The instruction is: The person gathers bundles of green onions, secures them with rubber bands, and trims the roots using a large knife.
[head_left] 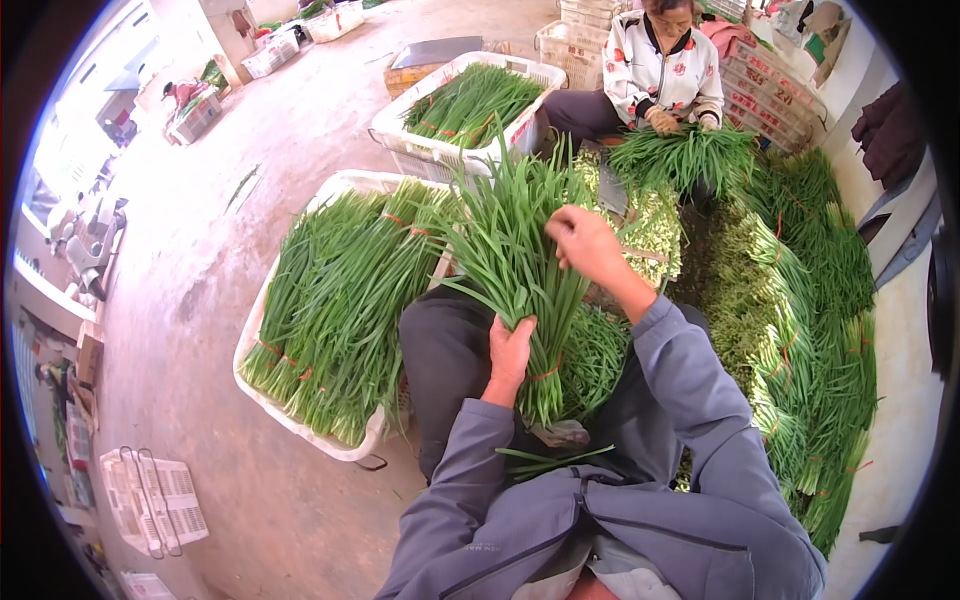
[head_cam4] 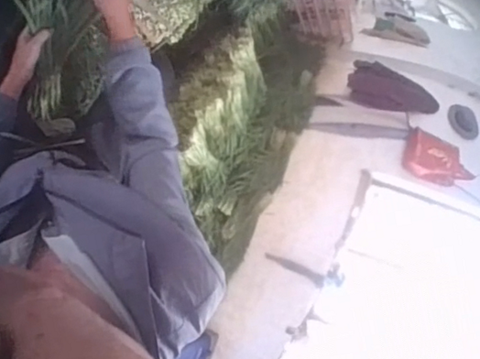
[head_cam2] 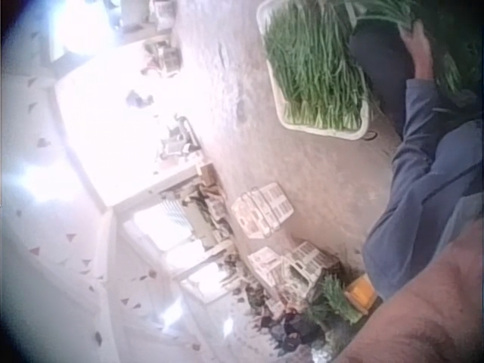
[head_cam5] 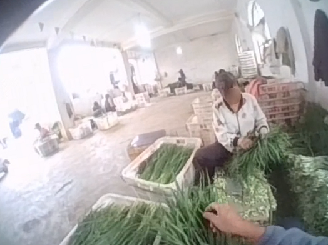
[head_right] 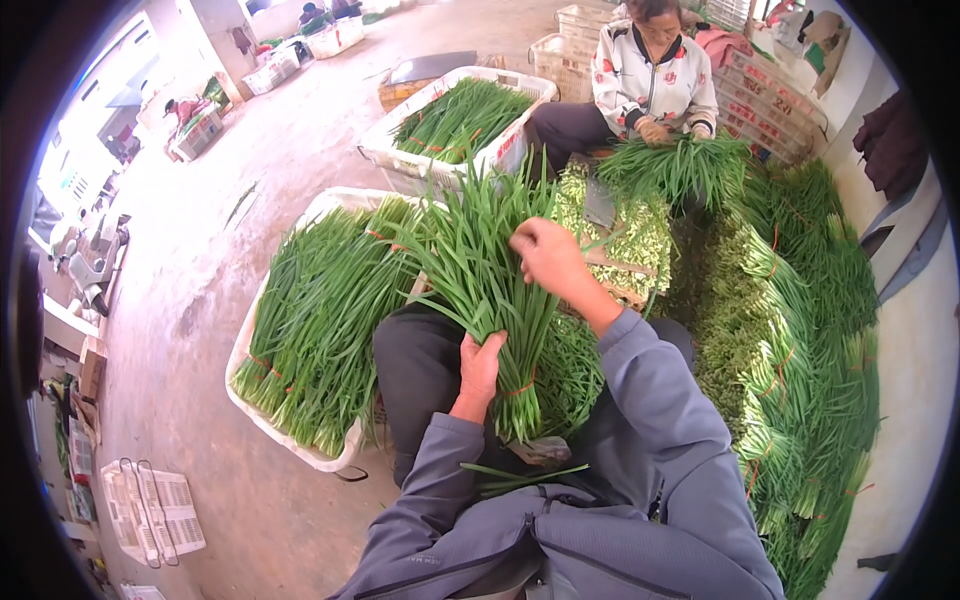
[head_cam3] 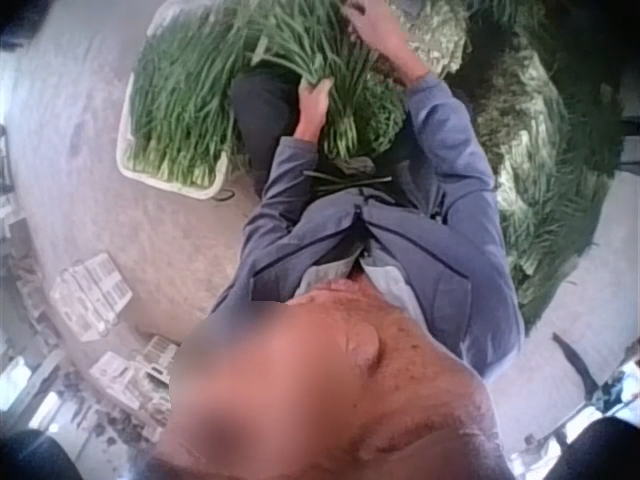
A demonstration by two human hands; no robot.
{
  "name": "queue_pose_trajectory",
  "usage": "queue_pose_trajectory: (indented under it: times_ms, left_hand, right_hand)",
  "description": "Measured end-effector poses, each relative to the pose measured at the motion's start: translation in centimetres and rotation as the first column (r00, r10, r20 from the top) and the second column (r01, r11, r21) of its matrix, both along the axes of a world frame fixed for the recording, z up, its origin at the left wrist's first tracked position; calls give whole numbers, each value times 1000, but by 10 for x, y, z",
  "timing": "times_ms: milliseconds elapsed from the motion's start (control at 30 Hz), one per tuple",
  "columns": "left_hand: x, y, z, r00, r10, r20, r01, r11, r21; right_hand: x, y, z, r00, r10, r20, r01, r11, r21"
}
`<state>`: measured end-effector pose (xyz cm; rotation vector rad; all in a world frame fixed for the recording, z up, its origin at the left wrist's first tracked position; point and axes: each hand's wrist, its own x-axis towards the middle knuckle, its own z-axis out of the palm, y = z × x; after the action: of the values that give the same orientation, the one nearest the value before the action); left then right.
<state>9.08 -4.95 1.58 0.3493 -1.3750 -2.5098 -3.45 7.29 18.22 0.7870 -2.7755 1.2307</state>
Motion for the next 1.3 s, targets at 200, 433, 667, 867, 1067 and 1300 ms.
queue_pose_trajectory:
  times_ms: [200,433,667,867,1067,1300]
  left_hand:
    - [1,0,-1,1000,7,9,-6,999,-46]
    - [-1,4,1,1000,12,1,-12,987,-163]
    - [2,-5,-2,999,50,-12,-51,955,-291]
    - [-3,-2,-1,996,82,18,-76,969,-236]
    - [-10,7,8,995,79,65,-67,983,-171]
    - [-16,11,-17,992,81,93,-1,761,-649]
  right_hand:
    - [23,8,12,875,317,365,-11,768,-641]
    - [22,-26,-3,929,116,-352,-132,991,-20]
    - [12,-29,20,882,87,463,111,917,-383]
    - [21,53,42,847,380,371,81,599,-797]
    - [69,78,-6,879,203,431,-309,932,190]
    - [77,-29,-22,913,272,-305,-315,944,-99]
